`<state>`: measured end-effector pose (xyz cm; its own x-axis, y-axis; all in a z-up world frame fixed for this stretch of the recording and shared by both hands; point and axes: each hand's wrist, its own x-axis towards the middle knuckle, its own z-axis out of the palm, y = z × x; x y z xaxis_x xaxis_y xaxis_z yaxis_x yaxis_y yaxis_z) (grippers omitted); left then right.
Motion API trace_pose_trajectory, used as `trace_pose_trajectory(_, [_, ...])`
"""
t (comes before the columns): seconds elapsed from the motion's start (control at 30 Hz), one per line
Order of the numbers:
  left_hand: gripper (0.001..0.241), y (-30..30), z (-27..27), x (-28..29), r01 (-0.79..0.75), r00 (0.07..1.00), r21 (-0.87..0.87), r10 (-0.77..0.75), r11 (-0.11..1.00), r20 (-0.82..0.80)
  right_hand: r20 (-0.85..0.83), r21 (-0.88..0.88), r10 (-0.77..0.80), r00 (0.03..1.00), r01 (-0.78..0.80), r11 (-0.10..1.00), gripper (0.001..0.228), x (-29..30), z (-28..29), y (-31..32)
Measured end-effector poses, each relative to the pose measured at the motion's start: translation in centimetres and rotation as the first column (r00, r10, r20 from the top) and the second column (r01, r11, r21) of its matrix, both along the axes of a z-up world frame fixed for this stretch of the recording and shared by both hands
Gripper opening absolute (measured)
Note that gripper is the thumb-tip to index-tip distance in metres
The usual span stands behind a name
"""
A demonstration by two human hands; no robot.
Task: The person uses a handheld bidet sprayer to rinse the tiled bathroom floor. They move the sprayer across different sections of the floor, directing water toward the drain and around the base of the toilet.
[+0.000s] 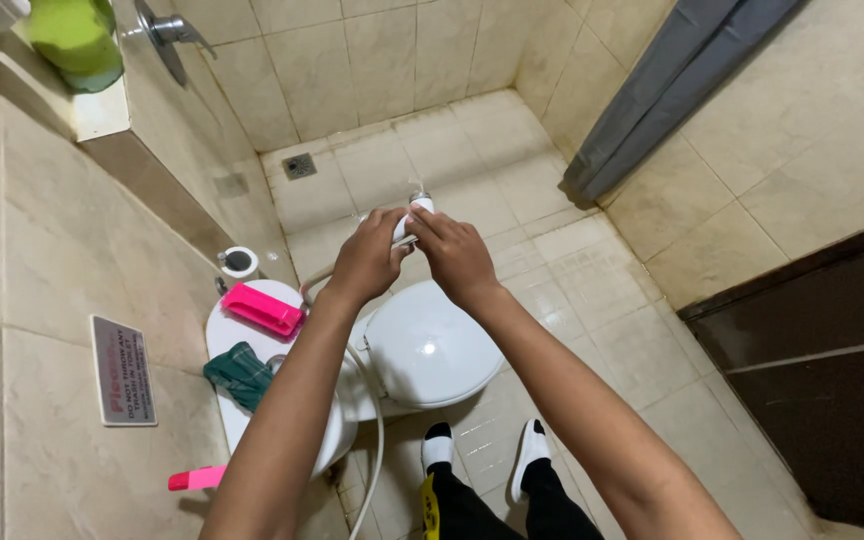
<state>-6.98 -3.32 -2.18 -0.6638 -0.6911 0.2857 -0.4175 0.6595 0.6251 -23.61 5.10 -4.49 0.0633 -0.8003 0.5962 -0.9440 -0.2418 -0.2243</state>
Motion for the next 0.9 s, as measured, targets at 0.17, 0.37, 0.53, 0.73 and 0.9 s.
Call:
trace_pose_trajectory(0.17, [0.051,0.4,-0.6,1.3,-0.040,0.997,0.043,0.037,0.998,0.062,0.000,0.046,0.040,0.999,-0.040,0.998,0.037,0.9,-0.6,-0.2])
trace_pose_trajectory(0.37, [0.050,0.3,0.1,2.7,-0.073,0.994,0.075,0.067,0.995,0.085,-0.005,0.071,0.063,0.998,-0.062,0.996,0.044,1.9,-1.0,-1.4])
trace_pose_trajectory(0.53, [0.049,0.0,0.2,3.7,-0.099,0.992,0.075,0.092,0.992,0.087,-0.023,0.087,0.100,0.995,-0.097,0.991,0.044,3.0,0.0,-2.4])
trace_pose_trajectory(0.73, [0.051,-0.5,-0.3,4.7,-0.120,0.989,0.059,0.114,0.991,0.092,0.011,0.109,0.134,0.991,-0.135,0.985,0.048,3.8,-0.1,-2.8])
trace_pose_trajectory(0.9, [0.049,-0.4,0.1,4.7,-0.108,0.989,0.113,0.095,0.988,0.109,-0.001,0.055,0.082,0.997,-0.082,0.995,0.045,4.0,-0.9,-2.3])
